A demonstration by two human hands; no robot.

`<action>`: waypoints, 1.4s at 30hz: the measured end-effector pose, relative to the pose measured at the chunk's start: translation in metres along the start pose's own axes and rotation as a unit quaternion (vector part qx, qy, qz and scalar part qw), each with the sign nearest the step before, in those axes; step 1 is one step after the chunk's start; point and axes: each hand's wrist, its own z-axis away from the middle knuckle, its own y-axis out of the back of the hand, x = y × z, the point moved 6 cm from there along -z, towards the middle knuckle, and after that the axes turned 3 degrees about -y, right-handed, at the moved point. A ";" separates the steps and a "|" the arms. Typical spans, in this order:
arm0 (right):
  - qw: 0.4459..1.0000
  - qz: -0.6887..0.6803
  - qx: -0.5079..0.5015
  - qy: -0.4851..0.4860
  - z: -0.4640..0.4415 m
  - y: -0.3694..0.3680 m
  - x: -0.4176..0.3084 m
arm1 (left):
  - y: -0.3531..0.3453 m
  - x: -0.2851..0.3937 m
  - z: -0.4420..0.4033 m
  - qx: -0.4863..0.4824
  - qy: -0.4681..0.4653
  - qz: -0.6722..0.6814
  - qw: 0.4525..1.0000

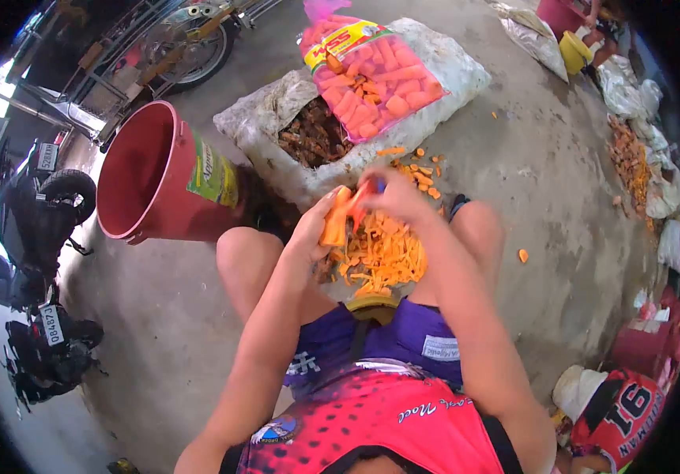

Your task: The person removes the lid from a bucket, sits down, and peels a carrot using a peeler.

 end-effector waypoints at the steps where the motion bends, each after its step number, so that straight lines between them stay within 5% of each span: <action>1: 0.998 0.012 0.057 -0.009 -0.012 0.023 0.009 | 0.005 -0.002 0.001 -0.020 0.004 -0.021 1.000; 4: 0.994 0.000 0.106 -0.037 -0.024 0.050 0.017 | 0.018 -0.005 -0.004 -0.013 0.024 -0.044 0.999; 10: 0.999 0.021 -0.027 0.015 0.012 -0.011 -0.008 | 0.015 -0.005 -0.010 0.003 0.027 -0.027 0.999; 12: 0.994 0.051 0.102 0.002 -0.013 0.029 0.014 | 0.030 -0.011 -0.012 -0.012 0.040 -0.049 0.998; 14: 0.992 0.027 0.124 -0.023 -0.024 0.053 0.023 | 0.028 -0.012 -0.003 -0.040 0.053 -0.060 0.996; 18: 0.998 0.000 -0.006 0.057 0.014 -0.010 -0.009 | 0.023 -0.003 -0.008 0.019 0.014 -0.015 1.000; 20: 0.998 0.057 -0.034 -0.011 0.024 -0.019 -0.016 | 0.006 -0.001 -0.002 0.022 0.027 0.001 0.999; 22: 0.999 -0.021 0.037 -0.004 -0.003 0.005 0.019 | 0.012 -0.004 0.001 -0.020 0.012 -0.065 0.998; 24: 0.987 0.069 0.144 -0.007 -0.011 0.049 0.003 | 0.026 -0.012 -0.005 -0.009 0.045 -0.079 0.996; 32: 0.999 0.002 0.007 0.035 0.012 -0.007 0.002 | 0.000 -0.005 0.001 -0.023 0.009 -0.040 0.999; 34: 0.991 -0.007 0.129 0.042 -0.008 0.036 0.014 | 0.007 -0.010 0.004 -0.043 0.041 -0.057 0.997; 36: 0.988 -0.015 0.151 0.004 -0.019 0.057 0.024 | 0.006 -0.009 0.009 -0.075 0.046 -0.061 0.994; 39: 0.997 -0.067 0.031 0.010 0.005 0.007 0.004 | 0.011 -0.004 -0.005 -0.005 0.009 0.001 1.000; 40: 0.995 -0.002 0.015 0.102 0.019 -0.013 -0.012 | 0.009 -0.004 -0.008 0.017 -0.003 0.037 0.999; 42: 0.999 -0.008 -0.033 0.001 0.023 -0.024 0.004 | 0.010 -0.010 -0.012 0.004 0.016 0.017 1.000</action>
